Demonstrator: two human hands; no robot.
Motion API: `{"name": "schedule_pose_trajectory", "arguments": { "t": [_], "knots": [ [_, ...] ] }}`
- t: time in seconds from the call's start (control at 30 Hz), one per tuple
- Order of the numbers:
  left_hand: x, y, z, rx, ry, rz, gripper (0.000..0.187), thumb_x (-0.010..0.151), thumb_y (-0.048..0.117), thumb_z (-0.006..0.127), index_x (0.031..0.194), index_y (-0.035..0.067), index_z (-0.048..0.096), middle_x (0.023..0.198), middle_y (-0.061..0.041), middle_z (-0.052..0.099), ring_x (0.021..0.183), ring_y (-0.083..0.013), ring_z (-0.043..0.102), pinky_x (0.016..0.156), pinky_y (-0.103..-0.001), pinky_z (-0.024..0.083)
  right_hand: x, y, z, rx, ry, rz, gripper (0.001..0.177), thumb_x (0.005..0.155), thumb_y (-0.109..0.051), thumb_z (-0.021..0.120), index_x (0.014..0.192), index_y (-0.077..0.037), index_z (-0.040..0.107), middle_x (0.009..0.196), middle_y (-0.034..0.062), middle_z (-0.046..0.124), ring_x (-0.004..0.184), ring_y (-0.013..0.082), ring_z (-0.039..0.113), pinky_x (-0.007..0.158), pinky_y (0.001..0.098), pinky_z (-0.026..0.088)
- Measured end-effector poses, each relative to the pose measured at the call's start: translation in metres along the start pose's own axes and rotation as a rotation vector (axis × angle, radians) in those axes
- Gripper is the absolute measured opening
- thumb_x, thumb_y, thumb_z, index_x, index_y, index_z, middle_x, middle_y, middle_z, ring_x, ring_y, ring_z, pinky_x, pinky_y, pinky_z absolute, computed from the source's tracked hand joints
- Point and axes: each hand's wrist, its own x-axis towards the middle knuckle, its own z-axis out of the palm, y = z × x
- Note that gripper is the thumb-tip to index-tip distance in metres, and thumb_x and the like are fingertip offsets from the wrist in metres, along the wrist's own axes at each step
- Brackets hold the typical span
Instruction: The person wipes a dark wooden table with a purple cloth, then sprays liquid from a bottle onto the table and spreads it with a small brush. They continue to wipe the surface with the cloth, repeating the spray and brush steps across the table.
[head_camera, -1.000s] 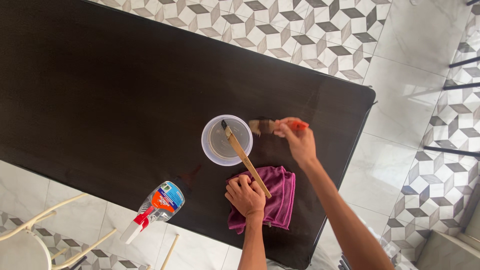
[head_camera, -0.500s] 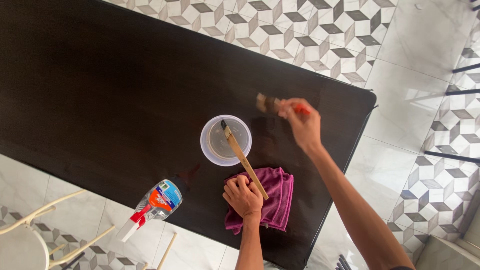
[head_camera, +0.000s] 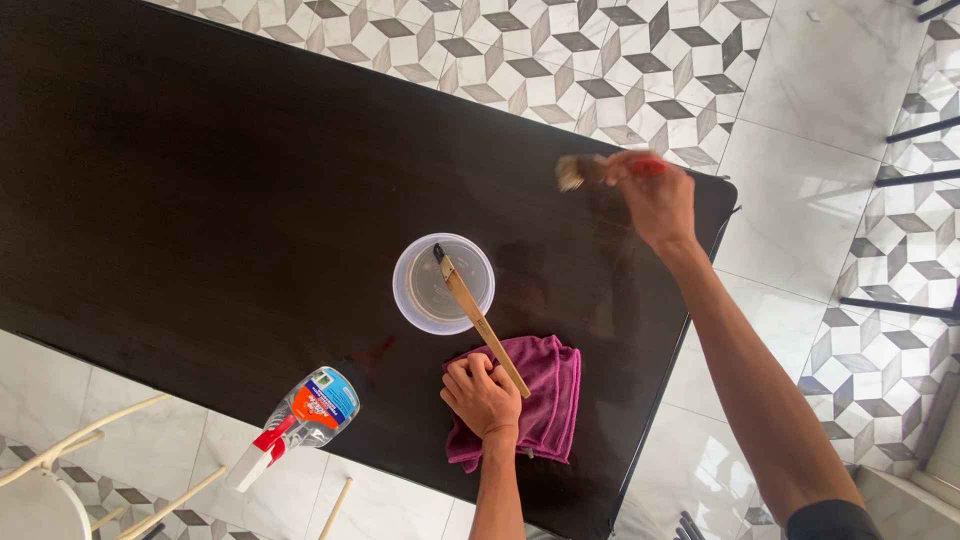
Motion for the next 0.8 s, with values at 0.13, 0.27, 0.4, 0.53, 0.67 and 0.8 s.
{"name": "schedule_pose_trajectory", "arguments": {
  "t": [0.13,0.27,0.4,0.53,0.67,0.8],
  "knots": [
    [0.001,-0.001,0.0,-0.004,0.009,-0.007,0.018,0.083,0.018,0.063,0.081,0.02,0.044,0.089,-0.004,0.046,0.08,-0.0258,0.049,0.07,-0.042,0.037,-0.012,-0.003,0.002,-0.213,0.079,-0.275,0.014,0.103,-0.005,0.067,0.116,-0.005,0.07,0.113,0.0128,0.074,0.103,0.0246,0.072,0.091,0.0386,0.059],
    [0.0,0.001,0.0,-0.012,0.03,0.012,0.018,0.081,0.016,0.062,0.083,0.019,0.045,0.092,-0.004,0.047,0.083,-0.0272,0.05,0.072,-0.043,0.038,-0.079,0.01,0.024,-0.429,-0.088,-0.44,0.034,0.077,0.008,0.071,0.108,-0.005,0.068,0.122,0.0131,0.071,0.115,0.0338,0.066,0.102,0.0459,0.054],
    [0.002,-0.002,0.0,-0.015,-0.012,-0.017,0.018,0.08,0.015,0.064,0.082,0.018,0.046,0.091,-0.004,0.047,0.083,-0.0278,0.05,0.072,-0.044,0.038,-0.168,0.018,0.043,-0.306,-0.24,-0.463,0.04,0.075,0.005,0.076,0.112,-0.009,0.068,0.122,0.0087,0.071,0.119,0.0296,0.066,0.104,0.0424,0.054],
    [0.0,0.0,0.0,-0.025,-0.011,-0.015,0.018,0.079,0.015,0.064,0.082,0.018,0.047,0.093,-0.005,0.048,0.084,-0.0286,0.05,0.073,-0.044,0.038,-0.212,0.022,0.049,-0.353,-0.317,-0.491,0.047,0.071,0.0,0.079,0.116,-0.006,0.066,0.128,0.0128,0.07,0.117,0.0323,0.064,0.1,0.0443,0.053],
    [0.001,0.0,0.001,-0.016,-0.021,-0.034,0.019,0.079,0.016,0.066,0.083,0.019,0.047,0.093,-0.005,0.048,0.085,-0.029,0.05,0.073,-0.044,0.038,-0.169,0.028,0.036,-0.408,-0.195,-0.485,0.04,0.077,0.006,0.073,0.113,-0.01,0.067,0.121,0.0083,0.071,0.116,0.0286,0.067,0.105,0.0437,0.053],
    [-0.002,-0.001,0.002,-0.015,-0.022,-0.01,0.021,0.08,0.015,0.068,0.084,0.018,0.047,0.094,-0.005,0.048,0.086,-0.0285,0.051,0.073,-0.045,0.038,-0.084,0.026,0.004,-0.399,0.026,-0.361,0.035,0.081,0.012,0.067,0.111,-0.006,0.068,0.12,0.0121,0.072,0.11,0.0336,0.068,0.097,0.0453,0.056]
  ]
}}
